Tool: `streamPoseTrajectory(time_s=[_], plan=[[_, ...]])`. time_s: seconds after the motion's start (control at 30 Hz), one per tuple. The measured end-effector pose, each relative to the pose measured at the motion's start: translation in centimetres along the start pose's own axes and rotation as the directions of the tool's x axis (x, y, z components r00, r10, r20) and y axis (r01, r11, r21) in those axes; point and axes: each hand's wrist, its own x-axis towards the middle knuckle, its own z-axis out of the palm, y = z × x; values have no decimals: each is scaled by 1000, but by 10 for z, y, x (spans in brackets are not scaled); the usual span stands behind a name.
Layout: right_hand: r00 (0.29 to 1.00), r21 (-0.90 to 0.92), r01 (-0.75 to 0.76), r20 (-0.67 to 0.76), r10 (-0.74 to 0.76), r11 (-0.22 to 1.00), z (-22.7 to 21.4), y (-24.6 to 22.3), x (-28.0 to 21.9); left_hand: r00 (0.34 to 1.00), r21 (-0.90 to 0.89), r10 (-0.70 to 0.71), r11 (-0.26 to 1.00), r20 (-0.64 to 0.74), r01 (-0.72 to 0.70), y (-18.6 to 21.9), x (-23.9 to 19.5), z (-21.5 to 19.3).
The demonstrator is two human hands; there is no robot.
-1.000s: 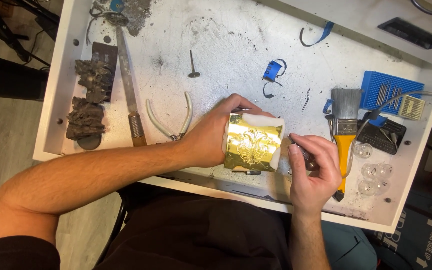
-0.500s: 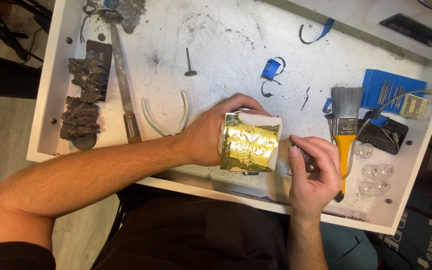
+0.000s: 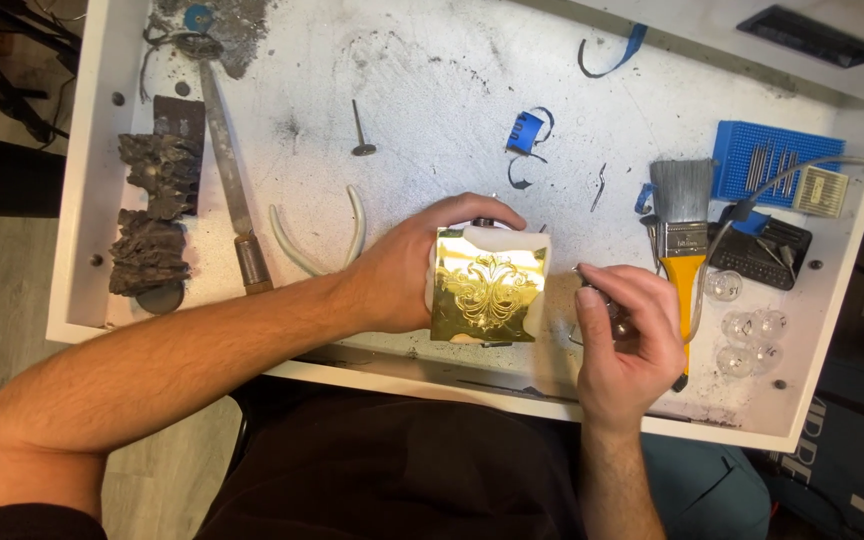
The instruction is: Engraving a decorative pattern onto a small metal plate using a hand-held engraving tool at a specialized workbench.
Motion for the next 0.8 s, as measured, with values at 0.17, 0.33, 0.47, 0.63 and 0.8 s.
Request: streamPoseTrajectory(time_s=[0.17,0.33,0.47,0.63,0.8], plan=[[996,-47,52,-66,-55,998,-10,6,-9,998,112,66,992,-26,-62,0,-3,2],[984,-180,179,54,-172,967,-19,-15,-10,977,525,69,834,202,-167,-10,-5,2],[976,-234,181,160,-146,955,-10,-50,-5,966,600,195,757,172,-260,-8,-7,3],[986,-255,123,140,-89,959,2,-70,-3,956,575,266,766,123,-287,-5,-6,3],[985,-272,115,159,-73,956,8,-70,0,943,583,319,750,97,-313,-9,-6,7]])
